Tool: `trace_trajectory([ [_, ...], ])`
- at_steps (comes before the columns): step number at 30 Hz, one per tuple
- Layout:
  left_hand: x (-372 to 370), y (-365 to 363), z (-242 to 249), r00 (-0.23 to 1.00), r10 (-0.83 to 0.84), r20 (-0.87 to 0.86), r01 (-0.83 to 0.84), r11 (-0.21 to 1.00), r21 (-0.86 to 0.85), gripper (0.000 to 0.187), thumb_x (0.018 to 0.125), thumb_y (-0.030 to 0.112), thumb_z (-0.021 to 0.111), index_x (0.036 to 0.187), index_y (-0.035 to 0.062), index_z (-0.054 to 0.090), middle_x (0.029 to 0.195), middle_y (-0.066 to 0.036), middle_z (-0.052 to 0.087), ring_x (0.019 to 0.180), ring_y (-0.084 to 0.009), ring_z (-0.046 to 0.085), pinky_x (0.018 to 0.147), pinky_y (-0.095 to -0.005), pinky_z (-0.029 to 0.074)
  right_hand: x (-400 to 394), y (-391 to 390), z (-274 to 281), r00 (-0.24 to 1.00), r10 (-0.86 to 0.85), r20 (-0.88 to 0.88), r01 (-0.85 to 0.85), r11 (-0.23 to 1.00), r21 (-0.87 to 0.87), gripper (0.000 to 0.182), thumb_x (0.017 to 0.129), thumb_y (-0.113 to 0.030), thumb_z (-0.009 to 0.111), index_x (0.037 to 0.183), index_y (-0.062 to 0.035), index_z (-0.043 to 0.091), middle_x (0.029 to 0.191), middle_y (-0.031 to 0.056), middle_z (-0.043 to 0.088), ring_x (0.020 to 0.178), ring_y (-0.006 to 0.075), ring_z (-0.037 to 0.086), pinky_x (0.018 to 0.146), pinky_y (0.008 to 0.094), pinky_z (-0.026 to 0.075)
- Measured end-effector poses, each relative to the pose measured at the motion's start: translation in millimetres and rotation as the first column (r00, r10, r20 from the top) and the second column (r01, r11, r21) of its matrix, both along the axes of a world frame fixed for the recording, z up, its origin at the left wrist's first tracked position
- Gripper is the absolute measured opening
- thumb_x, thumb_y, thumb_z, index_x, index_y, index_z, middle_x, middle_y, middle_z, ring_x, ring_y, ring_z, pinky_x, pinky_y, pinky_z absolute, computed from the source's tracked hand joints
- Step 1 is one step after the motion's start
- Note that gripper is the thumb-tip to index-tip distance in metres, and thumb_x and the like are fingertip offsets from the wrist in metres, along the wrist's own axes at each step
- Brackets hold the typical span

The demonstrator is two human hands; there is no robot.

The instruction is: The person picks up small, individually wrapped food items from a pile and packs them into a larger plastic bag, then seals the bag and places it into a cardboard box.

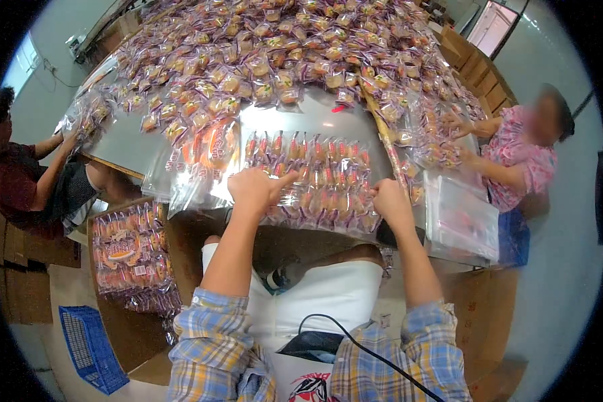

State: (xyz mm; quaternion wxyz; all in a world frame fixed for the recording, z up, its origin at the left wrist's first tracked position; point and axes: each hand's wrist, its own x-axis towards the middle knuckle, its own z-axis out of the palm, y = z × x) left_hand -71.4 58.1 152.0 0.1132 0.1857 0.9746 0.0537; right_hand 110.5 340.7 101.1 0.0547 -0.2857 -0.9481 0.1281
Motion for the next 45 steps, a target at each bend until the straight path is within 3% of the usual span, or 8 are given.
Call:
trace_trajectory([
  [4,1,2,3,0.999,-0.020,0.050,0.022,0.999,-0.040,0.109,0.078,0.102,0.037,0.083,0.0022,0.081,0.076,-0.013,0.074,0.079,-0.0278,0.076,0.065,-0.0417,0.054,-11,-22,-1,0.998,-0.036,0.058,0.034,0.999,0.040,0.015,0.085,-0.009,0.072,0.087,0.0062,0.074,0.093,0.0348,0.070,0.092,0.0505,0.070,0.082,0.0543,0.056],
  [8,0,7,-22,0.995,0.017,-0.103,-0.021,0.999,-0.039,0.117,0.080,0.101,0.035,0.094,-0.0071,0.078,0.088,-0.020,0.075,0.087,-0.0344,0.077,0.072,-0.0466,0.058,-25,-34,16,0.965,-0.240,0.103,0.261,0.917,-0.301,0.079,0.096,-0.057,0.061,0.137,0.0107,0.060,0.120,0.0382,0.067,0.118,0.0492,0.067,0.103,0.0580,0.051],
  [10,5,9,-38,0.964,0.064,-0.258,-0.069,0.998,-0.007,0.117,0.081,0.099,0.039,0.098,-0.0107,0.076,0.095,-0.023,0.075,0.093,-0.0366,0.077,0.078,-0.0484,0.060,-33,-69,37,0.944,-0.255,0.209,0.305,0.917,-0.259,0.117,0.084,-0.083,0.053,0.153,0.0101,0.036,0.128,0.0375,0.065,0.122,0.0473,0.065,0.106,0.0576,0.048],
  [14,9,10,-8,0.983,0.145,0.109,-0.155,0.983,0.098,0.133,0.076,0.100,0.046,0.119,-0.0253,0.060,0.109,-0.034,0.072,0.107,-0.0408,0.074,0.085,-0.0486,0.060,-46,-89,39,0.895,-0.301,0.329,0.369,0.914,-0.167,0.161,0.061,-0.108,0.049,0.166,0.0048,0.000,0.140,0.0354,0.058,0.127,0.0431,0.063,0.107,0.0560,0.047],
  [26,8,-2,-8,0.962,0.172,0.211,-0.211,0.962,0.175,0.147,0.068,0.099,0.059,0.144,-0.0253,0.036,0.111,-0.032,0.073,0.105,-0.0409,0.074,0.089,-0.0445,0.059,-34,-61,20,0.960,-0.235,0.155,0.265,0.939,-0.220,0.153,0.072,-0.100,0.052,0.161,0.0147,0.006,0.106,0.0328,0.073,0.100,0.0437,0.074,0.084,0.0477,0.059],
  [30,10,-5,-22,0.973,0.177,0.145,-0.207,0.953,0.223,0.136,0.075,0.091,0.061,0.146,-0.0216,0.035,0.118,-0.036,0.069,0.110,-0.0433,0.072,0.090,-0.0479,0.058,-27,-62,-10,0.928,-0.370,-0.046,0.347,0.901,-0.259,0.140,0.077,-0.096,0.053,0.156,0.0167,0.027,0.105,0.0355,0.072,0.103,0.0493,0.072,0.088,0.0532,0.056],
  [40,-8,-33,-46,0.979,0.098,0.179,-0.166,0.894,0.415,0.113,0.087,0.080,0.057,0.145,-0.0155,0.043,0.121,-0.034,0.069,0.117,-0.0466,0.067,0.100,-0.0506,0.052,-4,-44,5,0.968,-0.244,-0.061,0.197,0.885,-0.422,0.122,0.089,-0.085,0.051,0.157,0.0145,0.030,0.133,0.0416,0.060,0.129,0.0505,0.060,0.110,0.0489,0.047],
  [45,6,-73,-52,0.903,-0.016,0.430,-0.342,0.579,0.740,0.081,0.101,0.054,0.058,0.148,-0.0104,0.045,0.115,-0.026,0.071,0.108,-0.0336,0.068,0.098,-0.0405,0.050,33,-41,-12,0.950,-0.245,-0.192,0.096,0.818,-0.567,0.109,0.093,-0.068,0.062,0.158,0.0129,0.030,0.150,0.0386,0.049,0.142,0.0440,0.051,0.117,0.0452,0.040],
])
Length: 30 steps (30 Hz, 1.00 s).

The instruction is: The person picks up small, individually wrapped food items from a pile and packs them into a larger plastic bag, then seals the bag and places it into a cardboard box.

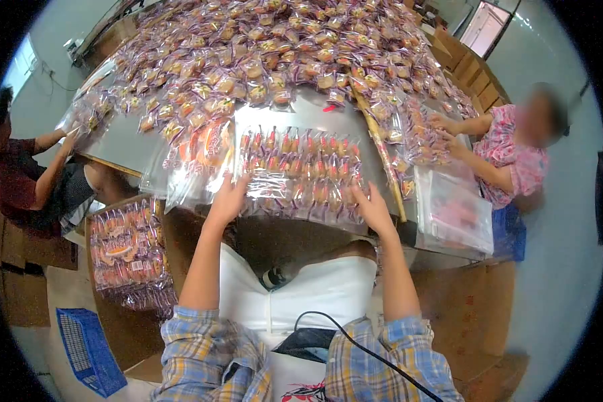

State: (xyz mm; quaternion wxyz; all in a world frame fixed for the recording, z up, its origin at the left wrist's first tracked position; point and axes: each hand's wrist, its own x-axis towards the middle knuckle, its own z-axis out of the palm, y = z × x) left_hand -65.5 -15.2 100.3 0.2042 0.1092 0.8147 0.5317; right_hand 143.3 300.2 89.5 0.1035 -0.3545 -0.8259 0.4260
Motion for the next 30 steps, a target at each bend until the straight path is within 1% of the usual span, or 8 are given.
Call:
trace_trajectory([
  [5,3,-6,-62,0.986,0.148,-0.071,-0.122,0.949,0.290,0.072,0.102,0.047,0.063,0.145,-0.0097,0.052,0.117,-0.015,0.070,0.107,-0.0204,0.064,0.098,-0.0323,0.047,12,8,-30,0.966,-0.044,-0.254,-0.012,0.977,-0.214,0.098,0.088,-0.050,0.081,0.158,0.0045,0.039,0.155,0.0270,0.049,0.146,0.0358,0.047,0.118,0.0456,0.039],
  [8,10,-28,3,0.993,0.046,0.108,-0.087,0.907,0.411,0.077,0.095,0.045,0.074,0.147,-0.0076,0.053,0.109,-0.009,0.070,0.100,-0.0173,0.064,0.094,-0.0313,0.049,38,-8,35,0.911,0.149,-0.385,-0.119,0.988,0.101,0.098,0.079,-0.035,0.092,0.158,-0.0043,0.042,0.147,0.0172,0.054,0.139,0.0292,0.051,0.115,0.0433,0.043],
  [9,28,-37,48,0.997,0.029,0.077,-0.056,0.928,0.368,0.078,0.085,0.043,0.085,0.142,-0.0029,0.058,0.114,-0.008,0.067,0.100,-0.0184,0.062,0.093,-0.0343,0.050,40,-12,47,0.758,0.146,-0.636,-0.249,0.966,-0.075,0.105,0.075,-0.024,0.096,0.160,-0.0042,0.038,0.143,0.0137,0.056,0.134,0.0257,0.054,0.112,0.0400,0.045],
  [11,25,-46,55,0.943,-0.024,-0.331,0.126,0.949,0.291,0.079,0.073,0.042,0.095,0.134,0.0026,0.063,0.125,-0.010,0.060,0.109,-0.0232,0.059,0.097,-0.0391,0.049,35,-28,87,0.608,0.167,-0.776,-0.314,0.949,-0.042,0.110,0.072,-0.018,0.098,0.161,-0.0043,0.035,0.143,0.0110,0.056,0.131,0.0247,0.056,0.109,0.0377,0.047],
  [14,-5,-32,58,0.569,-0.033,-0.822,0.045,0.999,-0.009,0.087,0.068,0.036,0.097,0.133,-0.0027,0.054,0.130,-0.017,0.051,0.124,-0.0308,0.052,0.108,-0.0441,0.043,10,10,67,0.811,0.037,-0.584,0.074,0.983,0.165,0.104,0.080,-0.030,0.093,0.161,-0.0011,0.034,0.137,0.0113,0.058,0.123,0.0233,0.058,0.109,0.0364,0.045],
  [17,-2,-16,44,0.994,-0.003,-0.108,0.047,0.914,0.404,0.082,0.081,0.038,0.091,0.135,-0.0043,0.046,0.124,-0.018,0.062,0.113,-0.0255,0.063,0.098,-0.0378,0.051,-13,15,63,0.820,-0.025,-0.572,0.006,0.999,-0.035,0.100,0.086,-0.046,0.086,0.159,0.0015,0.036,0.137,0.0125,0.058,0.124,0.0229,0.058,0.111,0.0373,0.042],
  [24,45,-50,11,0.996,0.090,0.014,-0.088,0.914,0.396,0.069,0.092,0.032,0.081,0.143,-0.0016,0.050,0.123,-0.012,0.069,0.111,-0.0169,0.065,0.102,-0.0340,0.051,7,-21,27,0.935,-0.092,-0.343,-0.081,0.885,-0.458,0.098,0.094,-0.055,0.074,0.161,0.0015,0.030,0.147,0.0176,0.053,0.133,0.0256,0.054,0.112,0.0375,0.042],
  [30,103,-113,-32,0.984,0.166,0.058,-0.175,0.956,0.234,0.063,0.089,0.029,0.085,0.138,0.0012,0.056,0.120,-0.008,0.071,0.108,-0.0151,0.066,0.098,-0.0346,0.053,53,-70,-35,0.949,0.057,-0.311,-0.211,0.847,-0.488,0.102,0.088,-0.027,0.086,0.163,0.0008,0.023,0.149,0.0186,0.048,0.131,0.0263,0.054,0.110,0.0401,0.047],
])
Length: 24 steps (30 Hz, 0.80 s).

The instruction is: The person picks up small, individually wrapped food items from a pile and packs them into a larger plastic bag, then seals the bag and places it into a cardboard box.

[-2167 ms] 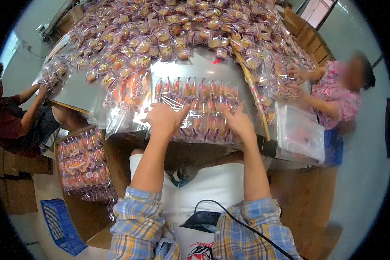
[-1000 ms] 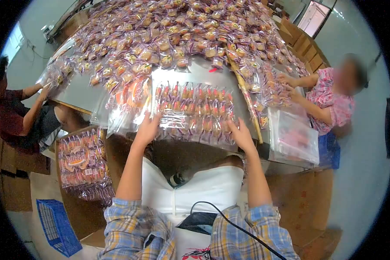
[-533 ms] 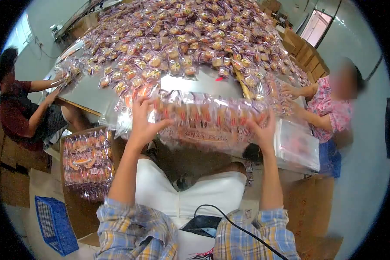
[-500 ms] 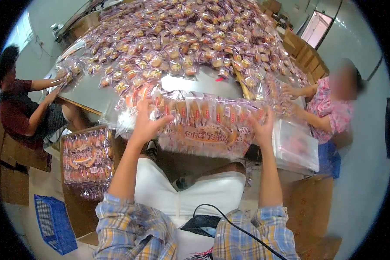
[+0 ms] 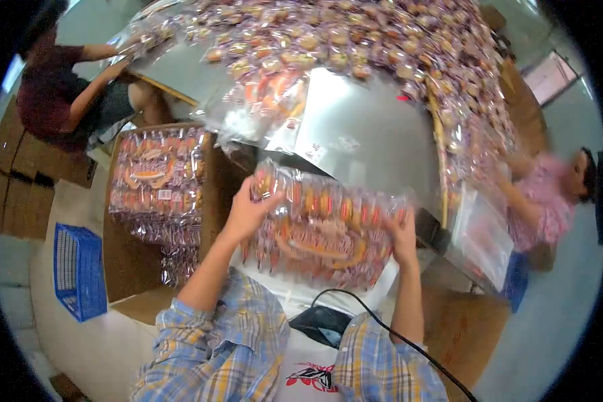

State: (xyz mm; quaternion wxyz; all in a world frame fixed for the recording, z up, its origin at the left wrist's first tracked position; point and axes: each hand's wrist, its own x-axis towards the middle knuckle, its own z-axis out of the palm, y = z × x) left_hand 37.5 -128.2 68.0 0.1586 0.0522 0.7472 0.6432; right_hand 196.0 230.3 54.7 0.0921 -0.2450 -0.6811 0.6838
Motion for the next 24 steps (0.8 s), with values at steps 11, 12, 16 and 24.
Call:
trace_trajectory([
  [11,59,-41,34,0.962,0.135,-0.237,-0.136,0.991,0.014,0.090,0.077,0.039,0.093,0.144,-0.0021,0.050,0.120,-0.017,0.073,0.112,-0.0217,0.070,0.100,-0.0373,0.053,29,-56,13,0.936,-0.046,-0.349,0.055,0.998,0.016,0.099,0.082,-0.023,0.089,0.161,-0.0064,0.032,0.136,0.0102,0.056,0.124,0.0249,0.058,0.108,0.0386,0.048],
  [12,60,-48,46,0.967,0.138,-0.214,-0.141,0.990,0.000,0.090,0.077,0.038,0.094,0.146,-0.0014,0.050,0.121,-0.017,0.073,0.113,-0.0219,0.069,0.101,-0.0384,0.053,20,-62,28,0.915,-0.009,-0.403,0.002,1.000,-0.016,0.101,0.081,-0.023,0.090,0.161,-0.0056,0.031,0.135,0.0101,0.057,0.124,0.0249,0.059,0.108,0.0389,0.048],
  [16,56,-102,80,0.973,0.086,-0.213,-0.074,0.995,0.066,0.101,0.079,0.035,0.093,0.157,0.0028,0.037,0.137,-0.015,0.064,0.126,-0.0210,0.061,0.108,-0.0373,0.048,-19,-85,60,0.926,-0.007,-0.377,-0.060,0.985,-0.165,0.106,0.080,-0.032,0.093,0.162,-0.0040,0.030,0.134,0.0112,0.059,0.124,0.0266,0.061,0.106,0.0416,0.051],
  [24,126,-178,27,0.961,0.168,0.217,-0.240,0.901,0.362,0.107,0.072,0.001,0.096,0.159,0.0023,0.033,0.151,-0.006,0.050,0.138,-0.0184,0.047,0.118,-0.0365,0.038,-78,-102,21,0.945,0.179,-0.274,-0.301,0.801,-0.518,0.062,0.106,-0.045,0.060,0.154,-0.0087,0.047,0.144,0.0112,0.061,0.133,0.0266,0.057,0.115,0.0464,0.044],
])
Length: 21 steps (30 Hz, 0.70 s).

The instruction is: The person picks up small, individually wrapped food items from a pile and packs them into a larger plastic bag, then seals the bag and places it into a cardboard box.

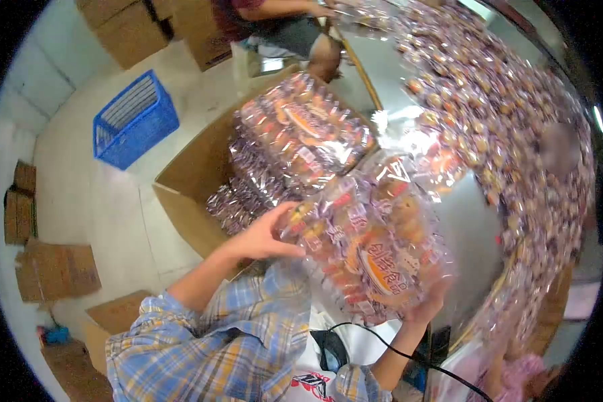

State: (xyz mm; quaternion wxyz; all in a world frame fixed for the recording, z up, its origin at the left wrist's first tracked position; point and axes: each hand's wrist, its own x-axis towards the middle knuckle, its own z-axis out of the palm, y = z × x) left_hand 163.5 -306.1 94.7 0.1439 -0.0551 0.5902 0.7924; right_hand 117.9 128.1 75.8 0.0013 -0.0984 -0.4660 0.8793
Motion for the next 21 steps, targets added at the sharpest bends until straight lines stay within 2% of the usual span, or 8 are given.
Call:
trace_trajectory([
  [5,34,24,-22,0.947,0.321,-0.016,-0.289,0.873,0.393,0.107,0.073,-0.005,0.091,0.162,0.0052,0.031,0.155,-0.008,0.049,0.136,-0.0211,0.053,0.116,-0.0409,0.043,-27,-29,31,0.972,0.227,0.064,-0.227,0.974,0.004,0.064,0.106,-0.051,0.057,0.151,-0.0069,0.052,0.147,0.0106,0.060,0.135,0.0300,0.056,0.116,0.0488,0.042],
  [7,24,17,-24,0.960,0.237,0.149,-0.277,0.881,0.384,0.102,0.079,-0.002,0.088,0.163,0.0029,0.029,0.140,-0.009,0.055,0.124,-0.0200,0.057,0.104,-0.0390,0.053,-55,-36,32,0.978,0.067,0.200,-0.085,0.993,0.081,0.065,0.106,-0.051,0.055,0.154,-0.0075,0.050,0.148,0.0115,0.059,0.134,0.0314,0.056,0.114,0.0500,0.045],
  [10,-15,17,-11,0.867,0.492,-0.079,-0.384,0.761,0.523,0.099,0.079,-0.004,0.087,0.162,0.0036,0.033,0.138,-0.007,0.056,0.125,-0.0202,0.057,0.104,-0.0381,0.053,-116,-71,47,0.983,0.083,0.161,-0.126,0.952,0.277,0.064,0.107,-0.050,0.054,0.154,-0.0077,0.049,0.148,0.0122,0.059,0.132,0.0323,0.058,0.110,0.0521,0.050],
  [12,-41,8,16,0.752,0.634,-0.181,-0.446,0.691,0.569,0.093,0.080,-0.008,0.085,0.159,0.0038,0.037,0.142,-0.007,0.055,0.128,-0.0196,0.056,0.108,-0.0377,0.052,-157,-98,53,0.924,0.369,0.099,-0.373,0.927,0.024,0.062,0.106,-0.049,0.056,0.153,-0.0080,0.050,0.146,0.0125,0.060,0.130,0.0311,0.061,0.106,0.0498,0.053],
  [14,-70,-13,26,0.673,0.706,-0.220,-0.499,0.654,0.569,0.087,0.081,-0.009,0.083,0.156,0.0030,0.040,0.145,-0.007,0.054,0.131,-0.0181,0.055,0.110,-0.0368,0.050,-204,-142,58,0.930,0.344,0.130,-0.348,0.937,0.014,0.057,0.106,-0.047,0.056,0.151,-0.0126,0.053,0.148,0.0115,0.056,0.125,0.0297,0.060,0.100,0.0442,0.054],
  [16,-95,-38,25,0.619,0.742,-0.256,-0.501,0.625,0.599,0.071,0.091,0.005,0.081,0.152,0.0013,0.044,0.139,-0.004,0.059,0.123,-0.0146,0.058,0.108,-0.0335,0.050,-232,-197,73,0.930,0.315,0.187,-0.358,0.889,0.285,0.057,0.105,-0.043,0.061,0.149,-0.0080,0.054,0.142,0.0116,0.061,0.123,0.0295,0.063,0.100,0.0445,0.056],
  [19,-131,-59,-23,0.540,0.821,-0.187,-0.705,0.562,0.433,0.053,0.100,0.017,0.075,0.146,0.0002,0.053,0.132,-0.005,0.065,0.118,-0.0128,0.061,0.106,-0.0314,0.050,-258,-232,58,0.885,0.408,0.223,-0.457,0.673,0.581,0.066,0.103,-0.038,0.066,0.155,-0.0034,0.043,0.146,0.0167,0.054,0.118,0.0250,0.062,0.100,0.0410,0.053],
  [21,-127,-64,-55,0.557,0.808,-0.190,-0.827,0.561,-0.039,0.072,0.097,0.040,0.078,0.150,-0.0018,0.053,0.139,-0.016,0.066,0.130,-0.0214,0.060,0.113,-0.0372,0.045,-253,-259,25,0.875,0.471,0.113,-0.285,0.312,0.906,0.079,0.103,-0.034,0.069,0.163,-0.0026,0.028,0.161,0.0223,0.036,0.111,0.0192,0.058,0.098,0.0355,0.048],
])
